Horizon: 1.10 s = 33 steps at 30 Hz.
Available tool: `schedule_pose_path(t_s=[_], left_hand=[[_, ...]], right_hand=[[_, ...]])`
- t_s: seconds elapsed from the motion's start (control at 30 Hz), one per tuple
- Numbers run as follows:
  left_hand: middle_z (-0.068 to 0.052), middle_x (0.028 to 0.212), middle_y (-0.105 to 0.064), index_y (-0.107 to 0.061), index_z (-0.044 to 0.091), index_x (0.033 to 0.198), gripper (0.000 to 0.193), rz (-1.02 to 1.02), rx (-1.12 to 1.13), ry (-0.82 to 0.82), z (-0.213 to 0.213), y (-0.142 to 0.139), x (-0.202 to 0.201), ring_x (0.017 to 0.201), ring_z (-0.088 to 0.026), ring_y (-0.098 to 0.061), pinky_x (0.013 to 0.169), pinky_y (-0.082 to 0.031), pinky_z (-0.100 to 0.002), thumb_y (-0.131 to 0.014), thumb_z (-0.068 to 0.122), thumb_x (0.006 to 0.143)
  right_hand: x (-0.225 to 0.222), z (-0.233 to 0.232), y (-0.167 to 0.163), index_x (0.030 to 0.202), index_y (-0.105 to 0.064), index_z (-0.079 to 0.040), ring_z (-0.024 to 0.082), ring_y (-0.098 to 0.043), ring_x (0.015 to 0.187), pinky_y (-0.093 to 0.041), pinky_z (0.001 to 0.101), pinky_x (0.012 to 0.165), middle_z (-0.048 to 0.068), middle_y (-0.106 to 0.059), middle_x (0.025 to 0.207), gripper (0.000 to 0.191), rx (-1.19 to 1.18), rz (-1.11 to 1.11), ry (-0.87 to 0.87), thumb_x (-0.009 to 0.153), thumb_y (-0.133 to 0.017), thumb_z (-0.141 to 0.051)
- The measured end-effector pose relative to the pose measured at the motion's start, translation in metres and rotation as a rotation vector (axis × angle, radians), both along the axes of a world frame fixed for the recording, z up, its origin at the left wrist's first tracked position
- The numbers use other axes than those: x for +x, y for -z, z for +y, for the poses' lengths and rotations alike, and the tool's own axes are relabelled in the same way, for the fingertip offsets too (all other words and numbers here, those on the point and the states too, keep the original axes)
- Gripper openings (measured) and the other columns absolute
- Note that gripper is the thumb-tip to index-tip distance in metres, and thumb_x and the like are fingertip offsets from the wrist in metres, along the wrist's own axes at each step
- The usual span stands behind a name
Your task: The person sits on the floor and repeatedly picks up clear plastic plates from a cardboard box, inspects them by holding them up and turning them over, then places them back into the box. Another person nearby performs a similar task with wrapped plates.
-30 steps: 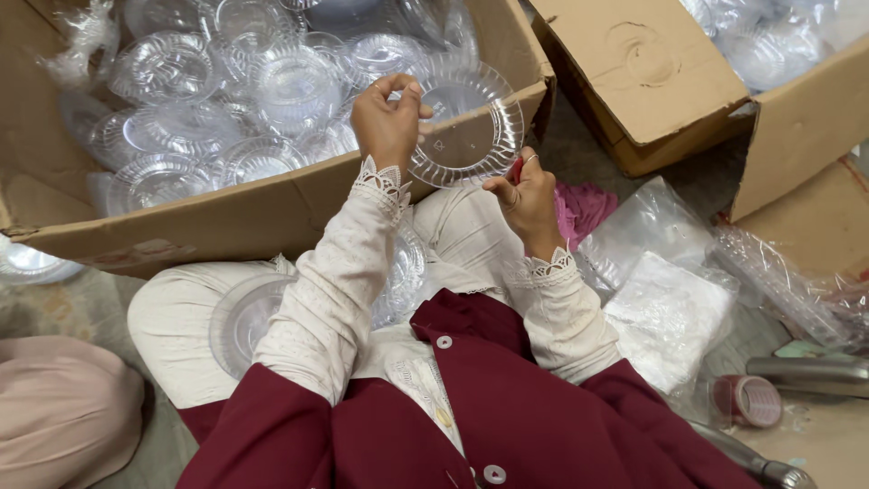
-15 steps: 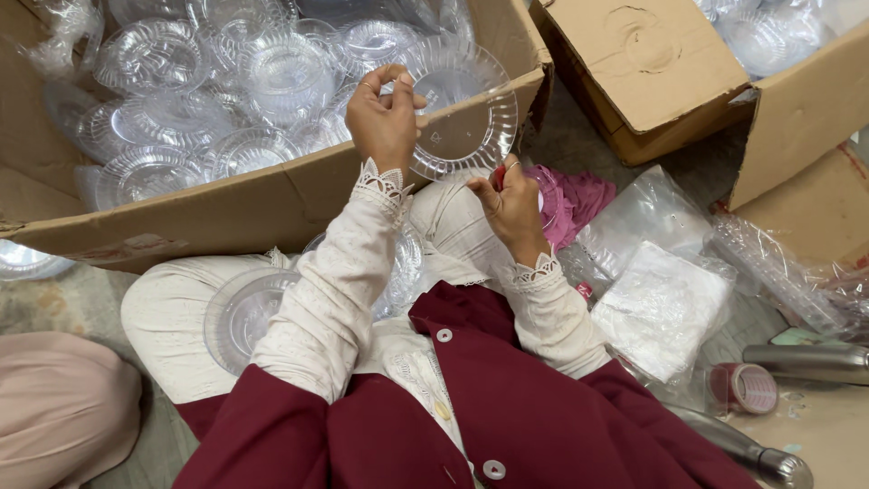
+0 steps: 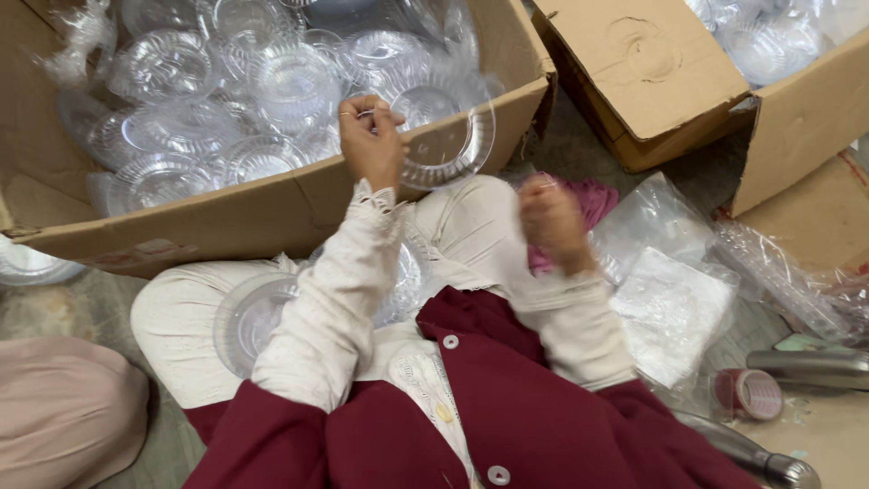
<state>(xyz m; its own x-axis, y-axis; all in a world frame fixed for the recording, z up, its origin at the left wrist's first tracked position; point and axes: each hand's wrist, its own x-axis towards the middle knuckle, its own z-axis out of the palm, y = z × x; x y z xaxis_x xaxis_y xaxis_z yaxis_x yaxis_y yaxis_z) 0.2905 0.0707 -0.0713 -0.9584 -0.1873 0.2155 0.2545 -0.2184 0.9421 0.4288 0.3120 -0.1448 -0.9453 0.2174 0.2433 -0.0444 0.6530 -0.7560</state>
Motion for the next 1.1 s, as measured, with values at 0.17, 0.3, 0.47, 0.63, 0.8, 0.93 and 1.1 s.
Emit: schedule_pose_path(t_s=[0.17,0.3,0.47,0.63,0.8,0.93,1.1], left_hand=[[-0.005,0.075,-0.073,-0.063,0.001,0.107,0.014,-0.151,-0.166,0.301,-0.06,-0.013,0.03,0.053,-0.008,-0.065,0.043,-0.049,-0.021,-0.064,0.013,0.1],[-0.005,0.071,-0.068,-0.067,0.001,0.11,0.017,-0.243,-0.229,0.495,-0.088,-0.033,0.054,0.053,-0.006,-0.063,0.046,-0.049,-0.02,-0.07,0.014,0.099],[-0.005,0.076,-0.074,-0.069,0.0,0.11,0.02,-0.263,-0.249,0.626,-0.118,-0.06,0.072,0.052,-0.007,-0.064,0.044,-0.048,-0.021,-0.07,0.015,0.097],[-0.004,0.075,-0.075,-0.071,0.003,0.112,0.022,-0.248,-0.389,0.707,-0.152,-0.078,0.084,0.052,-0.007,-0.065,0.042,-0.048,-0.021,-0.069,0.018,0.096],[-0.006,0.074,-0.076,-0.072,0.003,0.109,0.023,-0.257,-0.419,0.772,-0.165,-0.082,0.09,0.051,-0.007,-0.065,0.041,-0.048,-0.021,-0.071,0.021,0.095],[-0.006,0.074,-0.075,-0.072,0.003,0.11,0.023,-0.259,-0.363,0.786,-0.172,-0.08,0.086,0.052,-0.007,-0.066,0.042,-0.049,-0.021,-0.071,0.02,0.094],[-0.006,0.074,-0.075,-0.071,0.002,0.11,0.022,-0.253,-0.265,0.703,-0.177,-0.076,0.084,0.053,-0.007,-0.066,0.043,-0.049,-0.02,-0.071,0.018,0.095]], right_hand=[[0.024,0.072,-0.019,0.124,-0.059,0.004,0.034,-0.069,0.074,-0.05,0.0395,0.066,0.02,-0.069,0.093,0.06,0.575,-0.027,0.398,0.112,-0.061,-0.055],[0.031,0.023,-0.019,0.107,-0.06,-0.004,0.012,-0.055,0.066,-0.043,0.028,0.058,0.0,-0.057,0.076,0.06,-0.038,0.01,-0.026,0.099,-0.061,-0.064],[0.011,-0.044,-0.052,0.089,-0.048,-0.008,0.007,-0.038,0.06,-0.032,0.0259,0.052,-0.005,-0.042,0.066,0.076,-0.074,0.055,-0.488,0.065,-0.081,-0.072],[-0.001,-0.079,-0.082,0.088,-0.045,-0.008,0.006,-0.037,0.057,-0.033,0.0256,0.048,-0.006,-0.04,0.066,0.088,-0.049,0.033,-0.704,0.052,-0.085,-0.078],[-0.011,-0.091,-0.081,0.085,-0.043,-0.009,0.007,-0.036,0.059,-0.03,0.0262,0.051,-0.006,-0.037,0.067,0.09,-0.121,0.06,-0.818,0.049,-0.076,-0.084],[-0.017,-0.096,-0.068,0.081,-0.034,-0.01,0.01,-0.03,0.064,-0.027,0.0281,0.056,-0.004,-0.03,0.072,0.087,-0.173,0.094,-0.926,0.056,-0.067,-0.087],[-0.013,-0.105,-0.067,0.078,-0.046,-0.01,0.008,-0.034,0.061,-0.028,0.029,0.056,-0.005,-0.036,0.069,0.078,-0.188,0.072,-0.825,0.078,-0.055,-0.087]])
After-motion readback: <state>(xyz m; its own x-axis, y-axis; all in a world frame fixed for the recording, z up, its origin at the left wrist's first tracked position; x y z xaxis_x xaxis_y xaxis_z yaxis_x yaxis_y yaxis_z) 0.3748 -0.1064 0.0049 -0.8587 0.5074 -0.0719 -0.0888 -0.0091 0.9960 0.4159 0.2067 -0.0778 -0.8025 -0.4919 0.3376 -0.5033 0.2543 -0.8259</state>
